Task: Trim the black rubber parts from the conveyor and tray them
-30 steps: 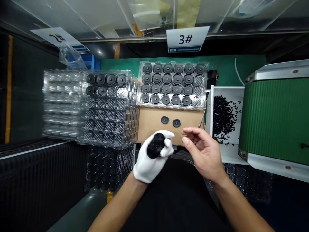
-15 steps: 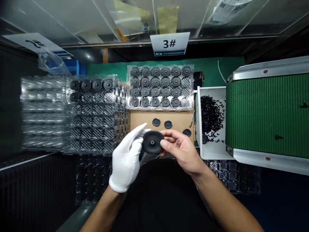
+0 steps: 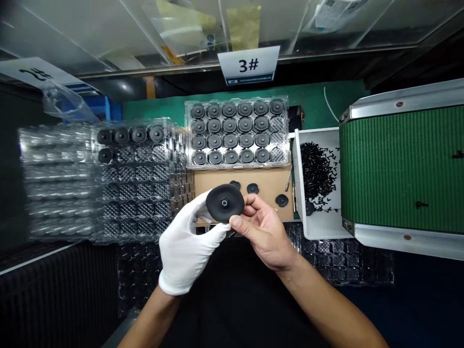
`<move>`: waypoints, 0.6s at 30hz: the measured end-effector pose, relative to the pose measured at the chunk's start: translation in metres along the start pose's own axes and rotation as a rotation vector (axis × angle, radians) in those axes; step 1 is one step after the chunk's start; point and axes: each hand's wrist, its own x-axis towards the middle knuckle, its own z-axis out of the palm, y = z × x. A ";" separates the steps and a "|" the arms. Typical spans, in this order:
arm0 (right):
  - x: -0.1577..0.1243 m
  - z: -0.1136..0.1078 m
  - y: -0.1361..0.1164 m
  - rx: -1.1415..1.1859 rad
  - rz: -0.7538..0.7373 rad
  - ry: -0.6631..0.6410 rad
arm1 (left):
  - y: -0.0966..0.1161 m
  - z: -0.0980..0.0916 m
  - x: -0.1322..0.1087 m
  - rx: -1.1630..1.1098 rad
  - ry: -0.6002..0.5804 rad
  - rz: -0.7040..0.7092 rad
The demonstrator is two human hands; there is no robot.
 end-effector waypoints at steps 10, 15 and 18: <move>-0.001 0.004 0.007 -0.026 0.031 0.020 | -0.004 -0.001 -0.001 -0.031 0.026 -0.017; -0.005 0.003 0.010 -0.007 0.050 0.024 | -0.006 0.001 -0.007 -0.045 0.022 -0.033; -0.009 0.001 0.009 -0.008 0.042 0.015 | -0.008 0.003 -0.011 -0.079 0.044 -0.008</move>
